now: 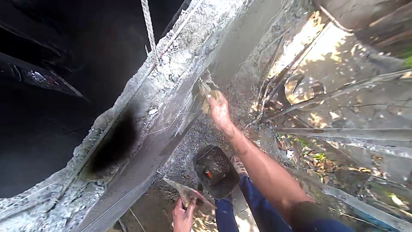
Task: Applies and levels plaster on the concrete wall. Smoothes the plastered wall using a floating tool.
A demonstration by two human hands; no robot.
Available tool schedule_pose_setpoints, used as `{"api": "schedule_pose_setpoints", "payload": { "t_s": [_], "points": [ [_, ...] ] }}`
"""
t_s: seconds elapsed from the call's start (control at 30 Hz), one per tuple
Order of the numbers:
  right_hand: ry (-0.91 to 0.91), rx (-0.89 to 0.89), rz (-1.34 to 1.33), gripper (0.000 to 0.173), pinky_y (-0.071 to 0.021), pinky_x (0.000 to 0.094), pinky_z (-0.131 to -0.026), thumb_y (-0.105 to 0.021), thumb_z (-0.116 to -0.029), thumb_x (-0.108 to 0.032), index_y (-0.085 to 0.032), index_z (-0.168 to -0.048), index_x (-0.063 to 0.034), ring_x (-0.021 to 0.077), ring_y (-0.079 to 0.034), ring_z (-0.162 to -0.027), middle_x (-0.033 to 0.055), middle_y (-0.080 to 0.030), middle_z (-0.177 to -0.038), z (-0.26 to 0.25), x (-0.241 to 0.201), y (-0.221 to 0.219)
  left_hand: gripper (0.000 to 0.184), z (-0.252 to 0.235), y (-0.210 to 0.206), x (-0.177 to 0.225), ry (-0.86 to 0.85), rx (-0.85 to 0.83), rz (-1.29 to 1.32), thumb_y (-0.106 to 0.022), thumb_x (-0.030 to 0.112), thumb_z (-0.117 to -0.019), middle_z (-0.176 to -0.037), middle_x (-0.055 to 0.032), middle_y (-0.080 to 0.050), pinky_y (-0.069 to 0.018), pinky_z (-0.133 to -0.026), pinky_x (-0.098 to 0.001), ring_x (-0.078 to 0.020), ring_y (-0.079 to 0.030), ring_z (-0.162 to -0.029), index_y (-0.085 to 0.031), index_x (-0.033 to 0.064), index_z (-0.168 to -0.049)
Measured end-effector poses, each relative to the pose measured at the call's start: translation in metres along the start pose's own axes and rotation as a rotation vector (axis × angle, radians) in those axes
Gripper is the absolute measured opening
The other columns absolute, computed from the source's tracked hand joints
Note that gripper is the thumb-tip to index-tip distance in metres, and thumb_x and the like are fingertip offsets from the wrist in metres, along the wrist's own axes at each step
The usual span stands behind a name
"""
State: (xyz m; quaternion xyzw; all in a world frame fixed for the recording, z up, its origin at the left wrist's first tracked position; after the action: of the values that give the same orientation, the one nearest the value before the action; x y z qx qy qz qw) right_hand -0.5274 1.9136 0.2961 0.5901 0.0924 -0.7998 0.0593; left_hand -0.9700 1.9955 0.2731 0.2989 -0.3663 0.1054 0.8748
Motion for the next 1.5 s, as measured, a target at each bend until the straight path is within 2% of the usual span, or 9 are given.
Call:
{"api": "schedule_pose_setpoints", "payload": {
  "t_s": [0.2,0.37,0.53,0.8,0.9,1.03,1.3,1.43,1.5],
  "points": [
    [-0.311,-0.400,-0.034,0.047,-0.0618,0.0482,-0.086,-0.067,-0.0948,-0.025,-0.054,-0.137,-0.0098,0.0270,-0.070,-0.102,0.0137,-0.067,-0.121,0.097,0.161,0.033,0.035,-0.010,-0.015,-0.001,0.009,0.028,-0.008,-0.071,0.017,-0.0865,-0.098,-0.0034,-0.076,-0.0617,-0.085,-0.0304,-0.0075,-0.072,-0.090,-0.067,0.0012,-0.117],
    [-0.662,-0.731,0.589,0.056,-0.0545,0.0578,-0.096,-0.070,-0.0919,-0.022,-0.051,-0.142,-0.0084,0.0350,-0.067,-0.110,0.0208,-0.066,-0.123,0.211,0.364,0.060,0.037,-0.015,-0.014,-0.038,0.027,0.085,-0.001,-0.071,0.011,-0.0853,-0.097,-0.0040,-0.076,-0.0615,-0.084,-0.0257,-0.0036,-0.072,-0.089,-0.064,-0.0048,-0.118],
    [-0.875,-0.496,0.908,0.069,-0.0499,0.0600,-0.105,-0.061,-0.0998,-0.031,-0.034,-0.159,-0.0101,0.0408,-0.061,-0.126,0.0243,-0.059,-0.141,0.224,0.525,0.095,0.039,-0.024,-0.020,-0.091,0.019,0.048,-0.060,-0.074,0.008,-0.0837,-0.097,-0.0010,-0.076,-0.0620,-0.085,-0.0238,0.0002,-0.072,-0.090,-0.062,-0.0090,-0.116],
    [-0.917,-0.177,0.593,0.059,-0.0422,0.0529,-0.114,-0.062,-0.1008,-0.022,-0.044,-0.151,0.0035,0.0371,-0.053,-0.136,0.0273,-0.054,-0.146,0.222,0.624,0.113,0.035,-0.039,-0.030,-0.138,-0.019,-0.009,-0.105,-0.075,0.009,-0.0841,-0.098,-0.0009,-0.076,-0.0625,-0.088,-0.0270,-0.0043,-0.073,-0.092,-0.063,-0.0064,-0.113],
    [-1.021,-0.168,-0.124,0.047,-0.0586,0.0446,-0.089,-0.056,-0.1036,-0.036,-0.055,-0.140,-0.0067,0.0255,-0.068,-0.106,0.0160,-0.067,-0.123,0.245,0.565,0.101,0.036,-0.035,-0.031,-0.120,0.029,0.005,-0.105,-0.073,0.006,-0.0856,-0.097,-0.0037,-0.077,-0.0637,-0.084,-0.0285,-0.0064,-0.074,-0.089,-0.062,-0.0071,-0.117],
    [-0.723,-0.335,-0.531,0.042,-0.0615,0.0397,-0.069,-0.052,-0.0995,-0.039,-0.057,-0.130,-0.0109,0.0229,-0.070,-0.083,0.0120,-0.071,-0.104,0.203,0.354,0.074,0.041,-0.016,-0.020,-0.072,0.049,-0.010,-0.147,-0.073,0.010,-0.0881,-0.101,-0.0092,-0.076,-0.0625,-0.087,-0.0317,-0.0087,-0.074,-0.092,-0.062,-0.0078,-0.123],
    [-0.043,0.069,-0.248,0.041,-0.0620,0.0447,-0.077,-0.044,-0.1098,-0.036,-0.055,-0.136,-0.0058,0.0232,-0.070,-0.089,0.0132,-0.069,-0.107,-0.032,0.008,0.015,0.044,0.022,0.002,0.026,-0.032,-0.014,-0.136,-0.074,0.018,-0.0871,-0.102,-0.0094,-0.076,-0.0618,-0.089,-0.0374,-0.0125,-0.074,-0.093,-0.065,-0.0023,-0.125],
    [0.260,0.090,-0.034,0.042,-0.0608,0.0407,-0.086,-0.043,-0.1102,-0.029,-0.059,-0.136,0.0003,0.0196,-0.071,-0.093,0.0147,-0.071,-0.108,-0.062,-0.053,0.007,0.045,0.025,-0.005,0.051,-0.104,-0.003,-0.107,-0.075,0.019,-0.0863,-0.103,-0.0058,-0.077,-0.0620,-0.089,-0.0329,-0.0085,-0.074,-0.095,-0.065,-0.0005,-0.126],
    [0.228,-0.032,0.075,0.037,-0.0593,0.0408,-0.067,-0.044,-0.1097,-0.032,-0.061,-0.122,-0.0024,0.0196,-0.066,-0.071,0.0105,-0.066,-0.086,-0.042,-0.031,0.009,0.043,0.024,-0.011,0.053,-0.114,0.001,-0.089,-0.074,0.019,-0.0862,-0.102,-0.0054,-0.077,-0.0619,-0.089,-0.0314,-0.0078,-0.074,-0.094,-0.065,-0.0005,-0.124]
  ]
}}
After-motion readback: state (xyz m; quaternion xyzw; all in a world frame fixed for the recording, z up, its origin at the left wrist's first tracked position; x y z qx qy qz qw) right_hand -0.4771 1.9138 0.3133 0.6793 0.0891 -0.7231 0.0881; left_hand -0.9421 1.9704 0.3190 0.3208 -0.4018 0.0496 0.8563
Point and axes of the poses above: each hand's wrist, its own z-axis away from the middle knuckle, its own y-axis out of the back of the hand, x = y × z, the point moved 9 cm from there along -z, towards the middle knuckle
